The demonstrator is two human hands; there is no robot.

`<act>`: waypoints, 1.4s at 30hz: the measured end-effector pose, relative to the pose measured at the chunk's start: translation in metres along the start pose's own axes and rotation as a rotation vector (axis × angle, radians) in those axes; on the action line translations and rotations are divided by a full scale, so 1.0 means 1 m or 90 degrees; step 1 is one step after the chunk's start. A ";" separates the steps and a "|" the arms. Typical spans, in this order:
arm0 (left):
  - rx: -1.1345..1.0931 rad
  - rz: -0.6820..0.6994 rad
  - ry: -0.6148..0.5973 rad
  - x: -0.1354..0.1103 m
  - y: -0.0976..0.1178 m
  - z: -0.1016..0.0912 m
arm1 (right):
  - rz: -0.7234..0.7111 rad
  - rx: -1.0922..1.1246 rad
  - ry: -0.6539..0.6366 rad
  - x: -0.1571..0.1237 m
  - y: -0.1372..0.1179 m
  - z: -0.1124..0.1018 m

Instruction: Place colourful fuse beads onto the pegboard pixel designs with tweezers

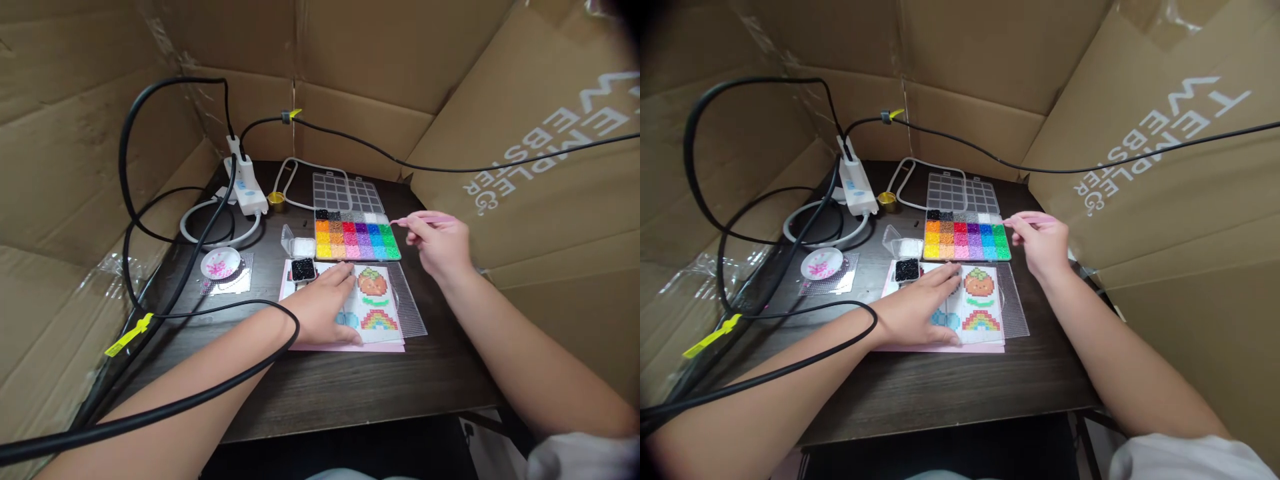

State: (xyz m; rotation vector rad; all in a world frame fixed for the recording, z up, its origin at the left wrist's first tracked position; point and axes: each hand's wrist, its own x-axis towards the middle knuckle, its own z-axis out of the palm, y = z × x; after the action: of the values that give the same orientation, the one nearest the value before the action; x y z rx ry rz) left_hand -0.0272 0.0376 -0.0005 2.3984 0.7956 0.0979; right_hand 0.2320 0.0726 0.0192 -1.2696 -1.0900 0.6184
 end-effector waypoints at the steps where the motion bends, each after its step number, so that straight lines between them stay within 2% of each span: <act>1: -0.004 -0.001 0.001 0.000 0.000 0.000 | -0.003 -0.011 0.017 -0.001 0.005 -0.012; 4: -0.011 -0.005 0.000 0.001 -0.001 0.000 | 0.011 -0.027 0.041 -0.010 0.019 -0.040; 6: -0.006 -0.013 -0.004 0.002 0.001 -0.001 | 0.024 -0.023 0.049 -0.015 0.027 -0.048; 11: 0.019 -0.039 -0.031 0.005 0.006 -0.007 | 0.044 0.011 0.034 -0.021 0.036 -0.045; 16: 0.003 -0.044 -0.017 0.005 0.006 -0.007 | 0.019 -0.038 -0.002 -0.021 0.036 -0.041; 21: 0.006 -0.038 -0.002 0.005 0.004 -0.005 | -0.021 -0.082 -0.015 -0.021 0.032 -0.045; 24: 0.008 -0.039 -0.002 0.005 0.003 -0.004 | -0.005 -0.041 -0.014 -0.021 0.028 -0.050; 26: 0.014 -0.035 0.005 0.006 0.002 -0.004 | 0.021 0.017 -0.053 -0.022 0.026 -0.054; 29: 0.023 -0.033 0.014 0.006 0.000 -0.002 | 0.048 0.077 -0.178 -0.026 0.023 -0.057; 32: 0.035 -0.042 0.004 0.007 0.001 -0.002 | 0.067 0.058 -0.316 -0.031 0.021 -0.058; 35: 0.047 -0.042 0.000 0.007 0.002 -0.003 | 0.095 0.028 -0.418 -0.035 0.021 -0.057; 38: 0.056 -0.046 -0.003 0.007 0.003 -0.003 | 0.113 0.014 -0.466 -0.037 0.021 -0.056; 42: 0.065 -0.051 -0.010 0.006 0.002 -0.002 | 0.114 -0.004 -0.474 -0.037 0.020 -0.055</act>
State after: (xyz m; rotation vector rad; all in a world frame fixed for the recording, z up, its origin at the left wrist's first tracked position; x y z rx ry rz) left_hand -0.0213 0.0408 0.0015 2.4555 0.9092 0.0068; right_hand 0.2706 0.0215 -0.0076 -1.1708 -1.5837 1.2872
